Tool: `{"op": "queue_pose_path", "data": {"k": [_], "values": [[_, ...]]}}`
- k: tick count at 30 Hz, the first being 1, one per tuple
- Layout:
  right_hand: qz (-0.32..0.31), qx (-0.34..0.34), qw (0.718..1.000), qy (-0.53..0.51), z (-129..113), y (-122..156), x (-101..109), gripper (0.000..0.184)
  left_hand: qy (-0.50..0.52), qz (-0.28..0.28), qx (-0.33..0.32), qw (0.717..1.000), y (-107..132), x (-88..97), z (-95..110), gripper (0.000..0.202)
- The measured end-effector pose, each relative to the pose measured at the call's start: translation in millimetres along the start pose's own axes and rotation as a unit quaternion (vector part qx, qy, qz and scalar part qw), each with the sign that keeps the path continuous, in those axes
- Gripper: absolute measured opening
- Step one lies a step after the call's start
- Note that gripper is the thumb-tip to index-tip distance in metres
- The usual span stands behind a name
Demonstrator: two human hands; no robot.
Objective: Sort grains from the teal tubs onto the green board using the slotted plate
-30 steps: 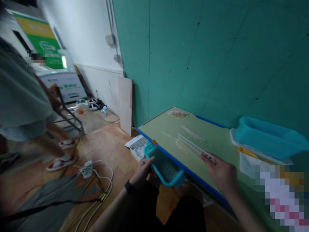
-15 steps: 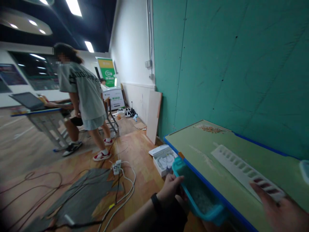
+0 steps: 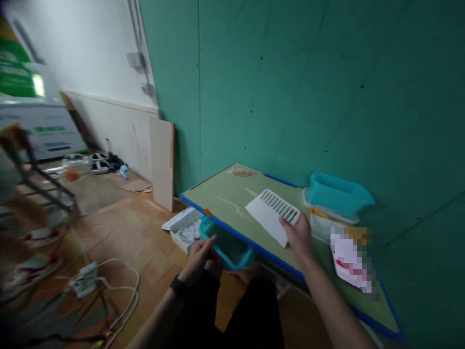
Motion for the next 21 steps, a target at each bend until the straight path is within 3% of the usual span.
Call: {"op": "queue_pose_path", "data": {"k": [4, 10, 15, 21], "values": [[-0.018, -0.058, 0.998, -0.018, 1, 5, -3, 0.046, 0.001, 0.010, -0.021, 1.000, -3, 3.7, 0, 0.064], [-0.072, -0.077, 0.991, -0.077, -1, 10, -10, 0.052, 0.024, 0.019, -0.006, 1.000, -2, 6.0, 1, 0.064], [-0.056, -0.077, 0.992, -0.079, 1, 11, -11, 0.055, 0.018, 0.011, -0.015, 1.000, 1, 5.1, 10, 0.063], [-0.084, -0.082, 0.990, -0.075, 1, 14, -15, 0.053, 0.030, 0.000, -0.011, 0.999, -1, 5.6, 8, 0.060]]}}
Point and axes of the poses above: each hand's wrist, its own y-axis away from the middle knuckle, its own x-axis out of the back of the hand, z = x × y, the point moved 6 cm from there along -y, towards the middle knuckle, and after that the axes turned 4 degrees about x, right-handed, at the moved point
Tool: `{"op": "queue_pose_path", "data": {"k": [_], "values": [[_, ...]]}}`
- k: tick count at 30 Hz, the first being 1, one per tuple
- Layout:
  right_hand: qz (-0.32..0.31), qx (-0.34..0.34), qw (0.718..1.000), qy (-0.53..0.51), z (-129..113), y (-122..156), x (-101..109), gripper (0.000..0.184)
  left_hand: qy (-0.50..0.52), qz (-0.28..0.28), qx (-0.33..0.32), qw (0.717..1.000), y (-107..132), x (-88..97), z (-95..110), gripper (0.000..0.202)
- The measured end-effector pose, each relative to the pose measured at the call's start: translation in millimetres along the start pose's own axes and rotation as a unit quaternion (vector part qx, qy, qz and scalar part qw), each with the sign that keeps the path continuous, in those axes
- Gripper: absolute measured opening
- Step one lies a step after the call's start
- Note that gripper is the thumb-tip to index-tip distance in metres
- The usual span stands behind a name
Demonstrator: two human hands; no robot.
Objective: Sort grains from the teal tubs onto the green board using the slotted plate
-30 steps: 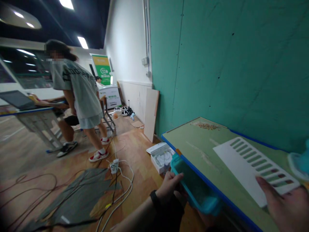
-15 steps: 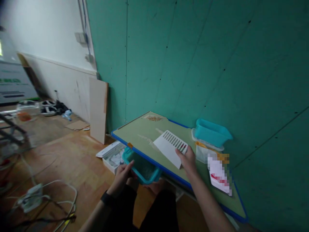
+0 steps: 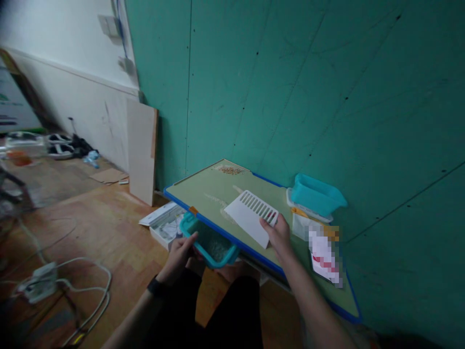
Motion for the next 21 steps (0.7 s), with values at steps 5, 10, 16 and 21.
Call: {"op": "queue_pose_path", "data": {"k": [5, 10, 16, 21], "values": [[-0.019, 0.000, 0.999, -0.029, -5, 3, -10, 0.055, -0.001, 0.001, 0.002, 1.000, 1, 0.3, -3, 0.059], [-0.052, -0.014, 0.996, -0.072, -14, 10, -31, 0.058, 0.007, -0.010, 0.008, 1.000, 1, -1.2, -1, 0.059], [-0.077, -0.050, 0.988, -0.121, -26, 24, -47, 0.062, 0.001, 0.012, 0.001, 1.000, 3, 2.4, 4, 0.062], [-0.030, -0.015, 0.994, -0.108, -29, 8, -30, 0.062, -0.011, 0.022, -0.002, 1.000, 4, 8.3, 5, 0.062]]}}
Point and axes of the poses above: each hand's wrist, its own y-axis away from the middle knuckle, its own x-axis out of the back of the hand, z = x × y, the point moved 6 cm from there along -y, towards the middle knuckle, and after that the axes turned 4 degrees about x, right-handed, at the moved point
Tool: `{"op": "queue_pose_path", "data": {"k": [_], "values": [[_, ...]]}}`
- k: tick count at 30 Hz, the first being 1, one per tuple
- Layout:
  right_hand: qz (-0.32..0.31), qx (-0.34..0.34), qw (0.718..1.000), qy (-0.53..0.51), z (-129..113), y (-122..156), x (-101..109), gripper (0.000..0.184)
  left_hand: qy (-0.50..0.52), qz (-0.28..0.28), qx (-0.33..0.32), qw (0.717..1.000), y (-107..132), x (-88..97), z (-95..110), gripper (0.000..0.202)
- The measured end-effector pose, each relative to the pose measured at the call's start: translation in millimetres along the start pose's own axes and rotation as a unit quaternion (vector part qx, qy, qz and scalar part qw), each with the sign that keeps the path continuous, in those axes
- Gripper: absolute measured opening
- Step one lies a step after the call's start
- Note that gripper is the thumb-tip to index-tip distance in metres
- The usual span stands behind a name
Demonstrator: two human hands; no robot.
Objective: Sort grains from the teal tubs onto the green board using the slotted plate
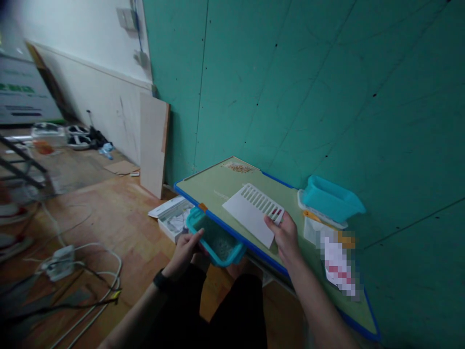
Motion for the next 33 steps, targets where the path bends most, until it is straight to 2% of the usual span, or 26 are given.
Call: {"op": "queue_pose_path", "data": {"k": [4, 8, 15, 21, 33], "values": [[0.067, 0.065, 0.990, 0.106, 3, -22, 31, 0.054, 0.007, 0.019, -0.008, 1.000, -3, 8.9, 0, 0.060], [0.075, 0.045, 0.985, 0.151, 14, -31, 41, 0.051, -0.003, 0.012, -0.015, 1.000, -7, 14.3, 2, 0.061], [0.034, 0.002, 0.995, 0.096, 16, -31, 8, 0.055, -0.003, 0.025, -0.022, 0.999, -10, 25.1, 8, 0.059], [-0.016, -0.019, 0.998, 0.057, 16, -30, -21, 0.058, 0.004, 0.025, -0.011, 1.000, -9, 24.6, 12, 0.059], [-0.063, -0.038, 0.997, 0.008, 9, -5, -48, 0.061, 0.003, 0.014, -0.013, 1.000, -12, 25.6, 17, 0.059]]}}
Point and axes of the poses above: each hand's wrist, its own y-axis away from the middle knuckle, its own x-axis out of the back of the hand, z = x × y, the point moved 6 cm from there along -y, towards the middle knuckle, and after that the axes turned 4 degrees about x, right-handed, at the moved point
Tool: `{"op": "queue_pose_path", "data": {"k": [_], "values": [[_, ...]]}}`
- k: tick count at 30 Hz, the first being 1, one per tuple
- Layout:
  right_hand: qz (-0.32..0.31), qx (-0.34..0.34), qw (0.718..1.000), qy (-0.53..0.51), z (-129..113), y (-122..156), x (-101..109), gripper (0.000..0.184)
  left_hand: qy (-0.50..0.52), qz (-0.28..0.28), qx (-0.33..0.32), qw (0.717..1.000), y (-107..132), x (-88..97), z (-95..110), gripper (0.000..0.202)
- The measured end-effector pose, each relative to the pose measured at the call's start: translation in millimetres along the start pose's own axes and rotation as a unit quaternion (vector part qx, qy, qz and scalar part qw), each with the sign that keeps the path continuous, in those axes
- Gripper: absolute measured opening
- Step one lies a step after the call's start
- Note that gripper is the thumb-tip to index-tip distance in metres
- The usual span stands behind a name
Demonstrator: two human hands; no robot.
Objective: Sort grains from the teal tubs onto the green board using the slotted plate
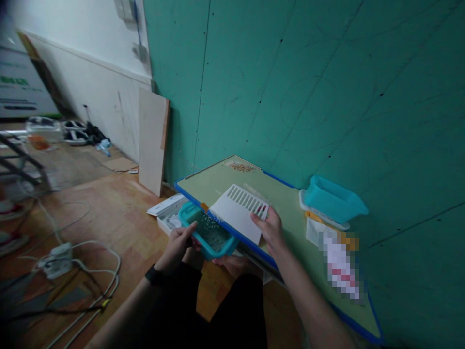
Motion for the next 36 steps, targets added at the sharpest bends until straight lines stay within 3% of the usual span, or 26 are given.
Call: {"op": "queue_pose_path", "data": {"k": [3, 8, 12, 23, 30, 36], "values": [[0.030, 0.013, 0.999, -0.005, -1, -8, 11, 0.061, 0.003, 0.003, 0.002, 1.000, 0, 1.0, 1, 0.060], [0.139, 0.095, 0.984, 0.065, 2, -41, 46, 0.058, -0.003, 0.011, -0.004, 1.000, -2, 2.6, 0, 0.061], [0.154, 0.076, 0.978, 0.121, 15, -57, 53, 0.051, -0.005, 0.007, -0.007, 1.000, -3, 2.6, -1, 0.062], [0.036, 0.021, 0.998, 0.042, 17, -36, 11, 0.056, 0.011, 0.012, 0.007, 1.000, -1, 6.5, -1, 0.059], [-0.001, 0.020, 1.000, 0.023, 11, -20, -11, 0.056, 0.011, 0.003, 0.003, 1.000, -2, 8.8, -2, 0.059], [0.003, 0.008, 1.000, -0.007, 9, -6, -13, 0.059, 0.013, 0.004, 0.009, 1.000, -3, 11.2, -3, 0.061]]}}
Point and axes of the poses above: each hand's wrist, its own y-axis away from the middle knuckle, its own x-axis out of the back of the hand, z = x × y, the point moved 6 cm from there along -y, towards the middle knuckle, and after that the axes turned 4 degrees about x, right-handed, at the moved point
